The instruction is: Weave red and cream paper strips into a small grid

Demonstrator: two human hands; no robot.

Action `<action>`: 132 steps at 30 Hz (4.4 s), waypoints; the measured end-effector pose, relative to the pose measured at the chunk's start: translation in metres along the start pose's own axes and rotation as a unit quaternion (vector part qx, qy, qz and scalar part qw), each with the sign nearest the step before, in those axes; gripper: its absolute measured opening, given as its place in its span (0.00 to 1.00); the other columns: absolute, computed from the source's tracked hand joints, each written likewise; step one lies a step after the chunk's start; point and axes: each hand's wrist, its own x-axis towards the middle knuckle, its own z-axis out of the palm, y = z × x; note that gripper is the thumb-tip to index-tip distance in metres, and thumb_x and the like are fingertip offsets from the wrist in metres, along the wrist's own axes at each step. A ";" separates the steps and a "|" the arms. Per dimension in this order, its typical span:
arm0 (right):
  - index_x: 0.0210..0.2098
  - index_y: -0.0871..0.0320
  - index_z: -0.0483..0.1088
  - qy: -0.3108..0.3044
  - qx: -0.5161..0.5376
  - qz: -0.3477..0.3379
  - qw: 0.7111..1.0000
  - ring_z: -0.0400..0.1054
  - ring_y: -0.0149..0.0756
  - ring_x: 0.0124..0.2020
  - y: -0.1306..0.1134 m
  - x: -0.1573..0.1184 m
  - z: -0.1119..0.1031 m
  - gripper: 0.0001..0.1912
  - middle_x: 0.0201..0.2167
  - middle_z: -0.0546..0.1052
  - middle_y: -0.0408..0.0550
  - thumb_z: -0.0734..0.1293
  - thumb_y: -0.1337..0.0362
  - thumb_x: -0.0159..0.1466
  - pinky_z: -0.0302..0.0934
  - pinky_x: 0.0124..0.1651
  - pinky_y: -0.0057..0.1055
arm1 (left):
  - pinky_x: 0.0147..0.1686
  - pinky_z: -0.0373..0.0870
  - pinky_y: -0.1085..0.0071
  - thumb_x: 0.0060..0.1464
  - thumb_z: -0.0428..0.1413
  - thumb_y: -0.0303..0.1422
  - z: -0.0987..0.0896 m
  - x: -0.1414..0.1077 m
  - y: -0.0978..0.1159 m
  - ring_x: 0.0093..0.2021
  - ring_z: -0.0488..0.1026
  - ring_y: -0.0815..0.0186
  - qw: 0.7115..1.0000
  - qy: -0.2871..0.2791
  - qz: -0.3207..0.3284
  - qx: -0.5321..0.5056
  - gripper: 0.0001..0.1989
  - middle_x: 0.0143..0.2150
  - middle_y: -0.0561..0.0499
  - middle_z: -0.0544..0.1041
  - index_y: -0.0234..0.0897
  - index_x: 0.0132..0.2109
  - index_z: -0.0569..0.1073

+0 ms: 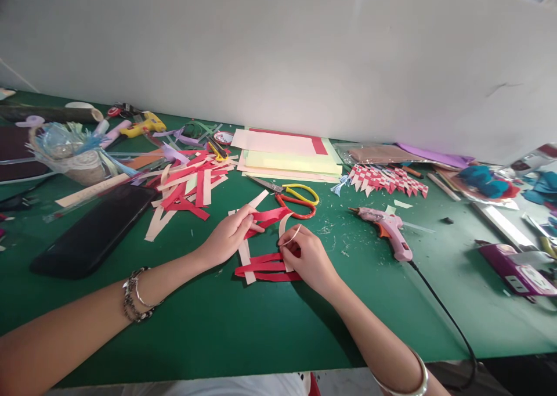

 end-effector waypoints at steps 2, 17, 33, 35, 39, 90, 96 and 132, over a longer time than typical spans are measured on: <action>0.29 0.57 0.67 0.000 0.002 0.000 1.000 0.68 0.34 0.31 0.000 0.000 0.000 0.05 0.32 0.70 0.46 0.60 0.70 0.55 0.62 0.37 0.32 | 0.30 0.66 0.72 0.62 0.35 0.35 -0.001 -0.001 0.001 0.34 0.76 0.65 1.000 0.006 -0.009 0.014 0.09 0.33 0.52 0.76 0.40 0.39 0.58; 0.29 0.57 0.66 0.000 0.009 0.002 1.000 0.66 0.30 0.26 -0.002 0.000 0.001 0.05 0.33 0.69 0.46 0.60 0.70 0.56 0.62 0.33 0.29 | 0.35 0.67 0.66 0.62 0.35 0.38 0.001 -0.004 0.000 0.40 0.74 0.61 0.998 -0.035 0.006 0.045 0.09 0.39 0.46 0.76 0.40 0.46 0.53; 0.25 0.56 0.56 0.003 -0.097 -0.032 0.995 0.56 0.29 0.20 -0.007 0.010 0.005 0.06 0.23 0.62 0.40 0.60 0.67 0.56 0.52 0.24 0.25 | 0.38 0.65 0.66 0.61 0.36 0.35 0.000 -0.004 -0.001 0.39 0.73 0.62 0.998 -0.043 0.007 0.037 0.05 0.39 0.48 0.76 0.41 0.42 0.53; 0.25 0.56 0.56 0.011 -0.096 -0.041 0.994 0.56 0.28 0.20 -0.005 0.009 0.006 0.05 0.23 0.62 0.40 0.59 0.67 0.57 0.52 0.24 0.25 | 0.38 0.65 0.66 0.61 0.36 0.35 -0.001 -0.004 0.000 0.39 0.73 0.62 0.999 -0.041 0.007 0.030 0.06 0.39 0.48 0.76 0.41 0.42 0.53; 0.28 0.56 0.57 0.007 -0.101 -0.057 0.993 0.55 0.28 0.20 -0.004 0.008 0.007 0.03 0.23 0.61 0.40 0.59 0.68 0.58 0.53 0.24 0.25 | 0.40 0.65 0.65 0.61 0.35 0.35 -0.001 -0.004 0.000 0.40 0.73 0.62 0.999 -0.041 0.001 0.008 0.06 0.38 0.48 0.75 0.40 0.41 0.53; 0.33 0.56 0.63 0.022 -0.100 -0.054 0.993 0.63 0.31 0.27 -0.007 0.001 0.010 0.04 0.48 0.63 0.52 0.57 0.67 0.61 0.63 0.32 0.33 | 0.25 0.59 0.72 0.62 0.35 0.35 0.000 -0.003 0.000 0.25 0.63 0.68 0.996 -0.018 0.040 0.073 0.11 0.25 0.55 0.63 0.39 0.35 0.57; 0.34 0.56 0.64 0.051 -0.060 -0.073 0.994 0.65 0.38 0.39 -0.007 0.003 0.009 0.04 0.43 0.66 0.52 0.58 0.68 0.60 0.62 0.40 0.34 | 0.41 0.66 0.67 0.63 0.34 0.39 0.000 -0.005 0.000 0.41 0.70 0.64 0.999 -0.024 0.030 -0.032 0.13 0.40 0.48 0.71 0.39 0.42 0.58; 0.33 0.56 0.71 -0.006 0.091 -0.008 0.996 0.65 0.33 0.30 -0.009 0.004 -0.006 0.09 0.30 0.73 0.46 0.60 0.63 0.60 0.60 0.33 0.30 | 0.55 0.54 0.56 0.60 0.42 0.31 0.008 -0.004 -0.008 0.56 0.58 0.58 0.949 -0.037 0.181 0.256 0.13 0.56 0.44 0.63 0.35 0.48 0.67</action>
